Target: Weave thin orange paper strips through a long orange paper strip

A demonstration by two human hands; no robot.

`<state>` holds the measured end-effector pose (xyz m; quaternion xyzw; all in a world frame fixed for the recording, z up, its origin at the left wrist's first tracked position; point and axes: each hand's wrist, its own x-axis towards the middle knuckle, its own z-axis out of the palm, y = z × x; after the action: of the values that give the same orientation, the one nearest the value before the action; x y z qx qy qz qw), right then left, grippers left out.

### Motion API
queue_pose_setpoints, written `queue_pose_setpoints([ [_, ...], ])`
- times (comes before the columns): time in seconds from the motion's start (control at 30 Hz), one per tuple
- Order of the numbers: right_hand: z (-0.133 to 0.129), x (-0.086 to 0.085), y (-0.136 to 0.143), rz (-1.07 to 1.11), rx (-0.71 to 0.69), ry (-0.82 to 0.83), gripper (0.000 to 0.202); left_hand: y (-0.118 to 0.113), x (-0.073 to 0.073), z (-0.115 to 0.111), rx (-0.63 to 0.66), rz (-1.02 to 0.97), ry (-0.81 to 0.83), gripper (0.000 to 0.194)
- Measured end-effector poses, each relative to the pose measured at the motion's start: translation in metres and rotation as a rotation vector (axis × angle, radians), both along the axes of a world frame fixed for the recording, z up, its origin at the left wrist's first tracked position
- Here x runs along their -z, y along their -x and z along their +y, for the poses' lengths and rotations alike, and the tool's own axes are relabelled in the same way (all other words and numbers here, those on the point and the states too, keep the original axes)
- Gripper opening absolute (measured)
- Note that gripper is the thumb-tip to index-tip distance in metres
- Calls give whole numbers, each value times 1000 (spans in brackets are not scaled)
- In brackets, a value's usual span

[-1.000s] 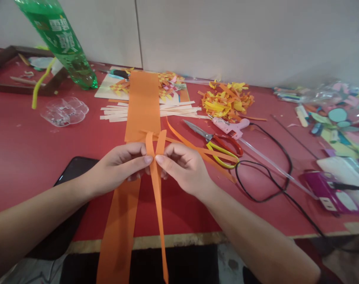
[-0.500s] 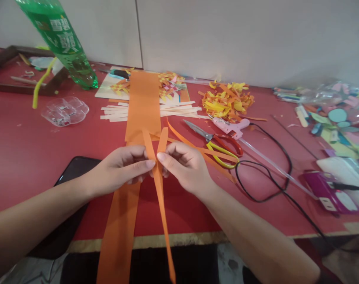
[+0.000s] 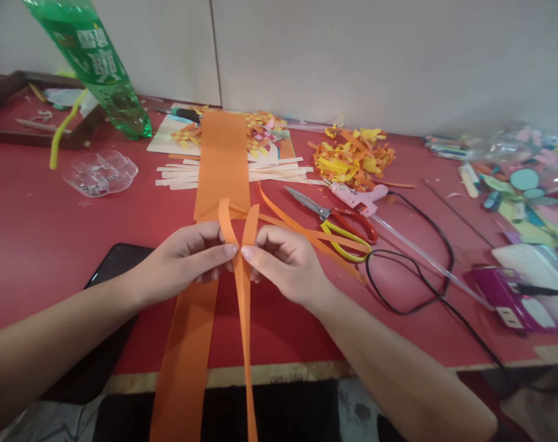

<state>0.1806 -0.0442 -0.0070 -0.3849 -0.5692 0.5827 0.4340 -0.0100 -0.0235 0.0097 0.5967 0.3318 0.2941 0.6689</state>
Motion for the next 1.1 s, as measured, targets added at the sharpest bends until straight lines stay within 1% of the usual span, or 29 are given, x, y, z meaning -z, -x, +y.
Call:
queue_pose_setpoints([
  [0.13, 0, 0, 1, 17, 58, 2, 25, 0, -1, -1, -9, -7, 41, 16],
  [0.23, 0, 0, 2, 39, 68, 24, 25, 1, -1, -1, 46, 0, 62, 19],
  [0.33, 0, 2, 1, 76, 36, 44, 23, 1, 0, -1, 80, 18, 51, 17],
  [0.47, -1, 5, -2, 118, -51, 89, 24, 0, 1, -1, 58, -20, -17, 17],
  [0.57, -2, 5, -3, 102, -51, 115, 23, 0, 3, -1, 44, -64, -55, 17],
  [0.77, -2, 3, -2, 59, 16, 70, 26, 0, 4, 0, 3, -55, -57, 18],
  [0.97, -1, 1, 1, 38, 37, 7, 26, 0, 3, -1, -9, -31, -39, 20],
  [1.1, -1, 2, 2, 53, 69, -6, 27, 0, 2, -1, -26, -16, -24, 19],
])
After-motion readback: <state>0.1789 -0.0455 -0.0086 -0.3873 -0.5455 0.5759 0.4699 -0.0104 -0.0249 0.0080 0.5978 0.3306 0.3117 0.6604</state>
